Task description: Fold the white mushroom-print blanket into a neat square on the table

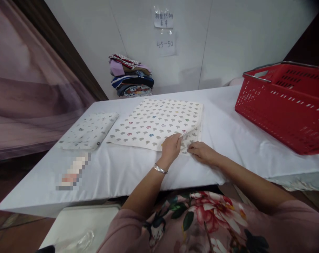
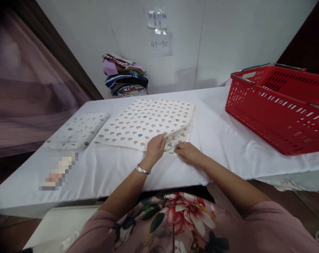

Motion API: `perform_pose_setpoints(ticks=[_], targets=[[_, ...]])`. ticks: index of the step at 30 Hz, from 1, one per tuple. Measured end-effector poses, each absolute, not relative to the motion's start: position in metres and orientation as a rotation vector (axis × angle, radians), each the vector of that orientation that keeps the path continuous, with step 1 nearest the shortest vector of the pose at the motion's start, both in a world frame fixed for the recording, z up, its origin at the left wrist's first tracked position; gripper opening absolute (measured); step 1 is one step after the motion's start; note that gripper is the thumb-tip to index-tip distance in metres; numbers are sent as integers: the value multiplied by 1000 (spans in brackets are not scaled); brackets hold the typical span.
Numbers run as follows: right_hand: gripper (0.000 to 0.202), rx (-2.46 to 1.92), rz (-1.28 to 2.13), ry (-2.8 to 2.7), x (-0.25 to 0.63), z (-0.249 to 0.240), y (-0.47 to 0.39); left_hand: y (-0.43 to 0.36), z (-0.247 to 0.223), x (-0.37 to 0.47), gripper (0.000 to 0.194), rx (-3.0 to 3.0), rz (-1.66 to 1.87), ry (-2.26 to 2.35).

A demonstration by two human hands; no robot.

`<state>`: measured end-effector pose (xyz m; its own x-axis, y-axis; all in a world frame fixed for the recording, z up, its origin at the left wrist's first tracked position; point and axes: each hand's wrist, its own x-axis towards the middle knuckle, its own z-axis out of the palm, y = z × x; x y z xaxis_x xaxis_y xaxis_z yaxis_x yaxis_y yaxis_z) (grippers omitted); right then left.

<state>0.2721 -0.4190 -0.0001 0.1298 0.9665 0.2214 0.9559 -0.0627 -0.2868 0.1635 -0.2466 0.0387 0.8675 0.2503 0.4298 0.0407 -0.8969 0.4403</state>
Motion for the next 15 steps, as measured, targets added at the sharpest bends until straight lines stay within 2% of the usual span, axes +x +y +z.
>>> perform_pose_setpoints(ticks=[10,15], targets=[[30,-2216,-154,-2043,271,1,-403,-244,46,168,25,2679,636,216],[24,-2150,-65,-2081,285,3,-395,-243,51,172,25,2700,639,233]])
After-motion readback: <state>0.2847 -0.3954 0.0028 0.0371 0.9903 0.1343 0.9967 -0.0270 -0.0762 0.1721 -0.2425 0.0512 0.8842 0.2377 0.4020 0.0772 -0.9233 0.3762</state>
